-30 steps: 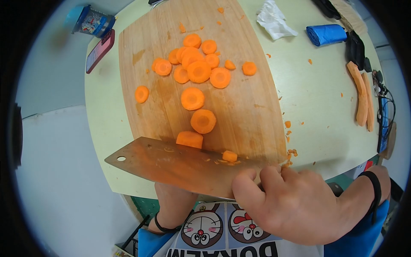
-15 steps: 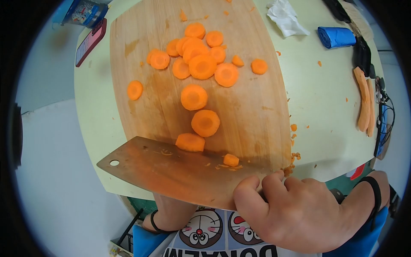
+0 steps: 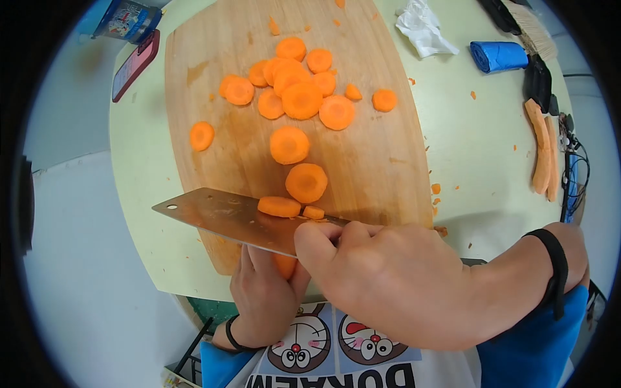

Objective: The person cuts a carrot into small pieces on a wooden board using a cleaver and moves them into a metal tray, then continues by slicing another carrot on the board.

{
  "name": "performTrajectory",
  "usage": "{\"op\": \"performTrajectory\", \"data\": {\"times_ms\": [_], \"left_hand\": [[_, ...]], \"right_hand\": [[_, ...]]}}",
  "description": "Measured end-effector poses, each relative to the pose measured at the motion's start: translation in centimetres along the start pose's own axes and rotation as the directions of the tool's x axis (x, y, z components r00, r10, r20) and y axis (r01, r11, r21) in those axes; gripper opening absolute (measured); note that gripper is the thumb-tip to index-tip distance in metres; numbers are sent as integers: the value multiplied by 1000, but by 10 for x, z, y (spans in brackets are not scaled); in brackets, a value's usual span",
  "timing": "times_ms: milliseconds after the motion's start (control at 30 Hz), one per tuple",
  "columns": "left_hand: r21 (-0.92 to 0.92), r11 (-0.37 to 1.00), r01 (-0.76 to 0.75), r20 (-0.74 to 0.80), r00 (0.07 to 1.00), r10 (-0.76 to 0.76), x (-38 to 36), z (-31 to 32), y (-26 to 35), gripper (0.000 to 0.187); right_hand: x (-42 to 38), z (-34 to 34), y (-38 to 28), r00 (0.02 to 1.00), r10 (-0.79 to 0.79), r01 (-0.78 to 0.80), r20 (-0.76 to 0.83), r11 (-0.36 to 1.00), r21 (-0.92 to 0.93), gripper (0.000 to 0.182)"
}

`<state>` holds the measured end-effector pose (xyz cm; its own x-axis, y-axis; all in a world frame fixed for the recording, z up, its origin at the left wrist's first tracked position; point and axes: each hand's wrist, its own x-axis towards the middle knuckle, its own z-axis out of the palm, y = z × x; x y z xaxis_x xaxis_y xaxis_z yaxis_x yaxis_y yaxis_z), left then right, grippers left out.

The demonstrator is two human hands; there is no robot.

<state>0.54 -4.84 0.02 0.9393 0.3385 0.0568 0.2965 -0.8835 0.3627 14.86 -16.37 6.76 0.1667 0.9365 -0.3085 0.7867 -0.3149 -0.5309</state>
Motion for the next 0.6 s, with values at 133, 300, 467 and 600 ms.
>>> {"op": "performTrajectory", "data": {"times_ms": [133, 300, 467, 600], "left_hand": [[34, 999, 21, -39, 999, -19, -1, 0, 4, 56], [-56, 989, 135, 85, 988, -130, -1, -8, 0, 62], [-137, 960, 246, 137, 964, -228, -3, -21, 8, 65], [-141, 944, 300, 173, 946, -275, -6, -18, 8, 62]], "right_hand": [[-3, 4, 4, 993, -54, 47, -102, 997, -69, 24], [-10, -10, 20, 999, 23, -26, 28, 996, 91, 32], [-19, -12, 25, 993, 92, -82, -67, 986, 147, 15], [-30, -23, 20, 996, 86, -81, -24, 983, 162, 38]]}}
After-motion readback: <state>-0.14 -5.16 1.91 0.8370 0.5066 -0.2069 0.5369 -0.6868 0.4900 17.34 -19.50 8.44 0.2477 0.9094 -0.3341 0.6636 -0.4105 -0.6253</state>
